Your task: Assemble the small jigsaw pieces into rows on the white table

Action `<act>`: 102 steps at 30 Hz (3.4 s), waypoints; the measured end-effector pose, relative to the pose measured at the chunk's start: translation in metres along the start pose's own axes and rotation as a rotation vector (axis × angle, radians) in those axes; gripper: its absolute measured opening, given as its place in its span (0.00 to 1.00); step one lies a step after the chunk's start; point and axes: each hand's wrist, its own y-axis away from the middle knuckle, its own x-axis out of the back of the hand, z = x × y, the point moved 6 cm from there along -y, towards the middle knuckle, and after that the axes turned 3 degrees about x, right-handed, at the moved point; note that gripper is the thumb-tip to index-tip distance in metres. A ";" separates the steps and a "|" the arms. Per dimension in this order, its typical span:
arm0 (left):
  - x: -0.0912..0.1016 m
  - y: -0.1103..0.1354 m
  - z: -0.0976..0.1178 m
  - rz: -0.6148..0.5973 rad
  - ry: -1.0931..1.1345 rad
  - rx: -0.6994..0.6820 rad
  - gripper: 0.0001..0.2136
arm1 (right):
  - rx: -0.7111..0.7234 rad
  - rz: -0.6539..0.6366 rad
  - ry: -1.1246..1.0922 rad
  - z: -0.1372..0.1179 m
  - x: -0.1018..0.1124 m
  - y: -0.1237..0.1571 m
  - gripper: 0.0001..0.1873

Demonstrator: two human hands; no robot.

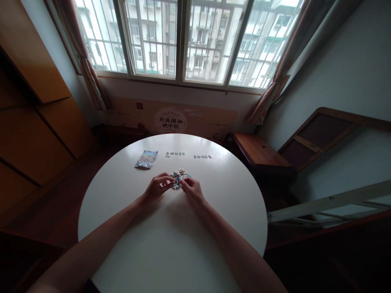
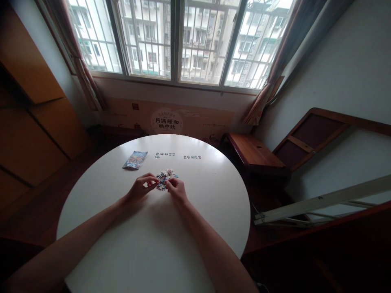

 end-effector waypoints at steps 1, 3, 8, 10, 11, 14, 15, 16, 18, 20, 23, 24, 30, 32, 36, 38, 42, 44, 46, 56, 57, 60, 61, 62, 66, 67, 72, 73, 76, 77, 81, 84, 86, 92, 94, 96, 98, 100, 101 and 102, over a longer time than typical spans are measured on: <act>0.000 0.000 0.000 0.000 0.000 0.003 0.09 | 0.002 0.000 -0.002 0.000 0.000 0.000 0.17; 0.000 0.000 0.000 0.000 -0.002 0.004 0.08 | 0.008 -0.004 0.000 0.000 0.000 0.000 0.16; -0.001 0.000 0.000 -0.010 -0.002 -0.010 0.07 | 0.009 -0.004 0.018 -0.001 0.000 0.000 0.17; -0.001 0.000 -0.001 -0.013 -0.007 -0.014 0.07 | 0.022 -0.008 0.035 -0.002 -0.001 0.001 0.16; -0.001 0.000 -0.002 -0.012 -0.012 -0.015 0.07 | 0.038 -0.007 0.051 -0.004 -0.001 0.002 0.16; 0.002 -0.001 -0.004 0.005 -0.031 -0.010 0.08 | 0.116 0.010 0.129 -0.009 0.000 0.004 0.13; 0.003 -0.001 -0.005 0.014 -0.039 -0.008 0.08 | 0.145 0.011 0.163 -0.011 0.000 0.005 0.12; 0.003 -0.002 -0.006 0.026 -0.048 -0.006 0.08 | 0.171 0.011 0.199 -0.013 0.000 0.006 0.11; 0.005 -0.002 -0.007 0.045 -0.059 -0.008 0.08 | 0.202 0.005 0.260 -0.014 -0.001 0.007 0.10; 0.004 -0.002 -0.008 0.053 -0.057 -0.010 0.08 | 0.211 0.004 0.293 -0.013 -0.001 0.007 0.10; 0.002 -0.002 -0.008 0.032 -0.043 -0.011 0.07 | 0.200 -0.002 0.310 -0.010 -0.001 0.007 0.10; 0.001 -0.001 -0.008 0.022 -0.041 -0.012 0.07 | 0.197 -0.001 0.313 -0.009 -0.001 0.007 0.09; 0.000 -0.001 -0.010 0.011 -0.055 0.009 0.06 | 0.200 0.018 0.311 -0.011 0.000 0.006 0.08; 0.000 -0.001 -0.010 0.022 -0.061 0.017 0.07 | 0.204 0.024 0.310 -0.012 0.000 0.006 0.08; -0.001 -0.001 -0.011 0.010 -0.064 0.030 0.07 | 0.209 0.019 0.319 -0.011 0.000 0.006 0.08; -0.001 -0.001 -0.010 0.006 -0.064 0.032 0.07 | 0.216 0.015 0.326 -0.011 0.000 0.006 0.08; -0.002 -0.001 -0.009 -0.009 -0.063 0.035 0.07 | 0.215 0.010 0.342 -0.010 0.000 0.006 0.09; -0.002 -0.001 -0.009 -0.021 -0.061 0.035 0.07 | 0.211 0.007 0.350 -0.010 0.000 0.006 0.09; -0.003 -0.001 -0.009 -0.029 -0.061 0.037 0.07 | 0.204 0.003 0.358 -0.010 0.000 0.006 0.09; -0.003 -0.001 -0.007 -0.022 -0.077 0.035 0.07 | 0.217 0.018 0.397 -0.014 0.000 0.007 0.08; -0.003 -0.001 -0.007 -0.023 -0.076 0.038 0.07 | 0.218 0.016 0.396 -0.014 0.000 0.007 0.08; -0.003 -0.001 -0.006 -0.024 -0.075 0.047 0.07 | 0.220 0.010 0.394 -0.014 -0.001 0.007 0.08; -0.003 -0.001 -0.006 -0.024 -0.075 0.049 0.07 | 0.218 0.007 0.395 -0.014 -0.001 0.007 0.08; -0.003 -0.001 -0.006 -0.025 -0.075 0.051 0.07 | 0.217 0.004 0.397 -0.014 -0.001 0.007 0.08; -0.003 -0.001 -0.006 -0.036 -0.074 0.059 0.08 | 0.211 -0.009 0.412 -0.014 -0.001 0.007 0.09; -0.003 -0.001 -0.006 -0.037 -0.075 0.060 0.08 | 0.210 -0.010 0.415 -0.014 -0.001 0.007 0.08; -0.003 -0.001 -0.007 -0.036 -0.082 0.056 0.07 | 0.215 -0.015 0.419 -0.015 -0.001 0.008 0.08; -0.003 -0.001 -0.007 -0.037 -0.081 0.057 0.07 | 0.213 -0.016 0.417 -0.015 -0.001 0.008 0.08; -0.004 -0.001 -0.009 -0.044 -0.079 0.064 0.07 | 0.208 -0.019 0.420 -0.014 -0.001 0.008 0.08; -0.004 -0.001 -0.009 -0.045 -0.079 0.065 0.07 | 0.207 -0.019 0.422 -0.014 -0.001 0.008 0.08; -0.005 -0.001 -0.011 -0.045 -0.080 0.066 0.07 | 0.198 -0.022 0.416 -0.013 -0.001 0.008 0.07; -0.005 -0.001 -0.011 -0.052 -0.080 0.070 0.07 | 0.197 -0.024 0.414 -0.013 -0.001 0.008 0.08; -0.005 0.000 -0.012 -0.054 -0.080 0.075 0.07 | 0.199 -0.025 0.419 -0.014 -0.001 0.008 0.08; -0.006 0.000 -0.013 -0.056 -0.073 0.089 0.08 | 0.198 -0.029 0.424 -0.014 -0.002 0.009 0.07; -0.006 0.000 -0.013 -0.057 -0.076 0.090 0.08 | 0.200 -0.032 0.421 -0.014 -0.002 0.009 0.07; -0.005 0.000 -0.013 -0.053 -0.081 0.091 0.08 | 0.200 -0.031 0.421 -0.014 -0.002 0.009 0.07; -0.005 0.000 -0.013 -0.049 -0.084 0.093 0.08 | 0.202 -0.031 0.423 -0.013 -0.002 0.009 0.07; -0.005 0.000 -0.013 -0.051 -0.087 0.096 0.08 | 0.202 -0.032 0.428 -0.013 -0.002 0.009 0.07; -0.005 0.000 -0.013 -0.052 -0.089 0.097 0.08 | 0.201 -0.034 0.432 -0.013 -0.002 0.009 0.07; -0.005 -0.001 -0.013 -0.053 -0.092 0.098 0.08 | 0.199 -0.034 0.435 -0.013 -0.002 0.009 0.07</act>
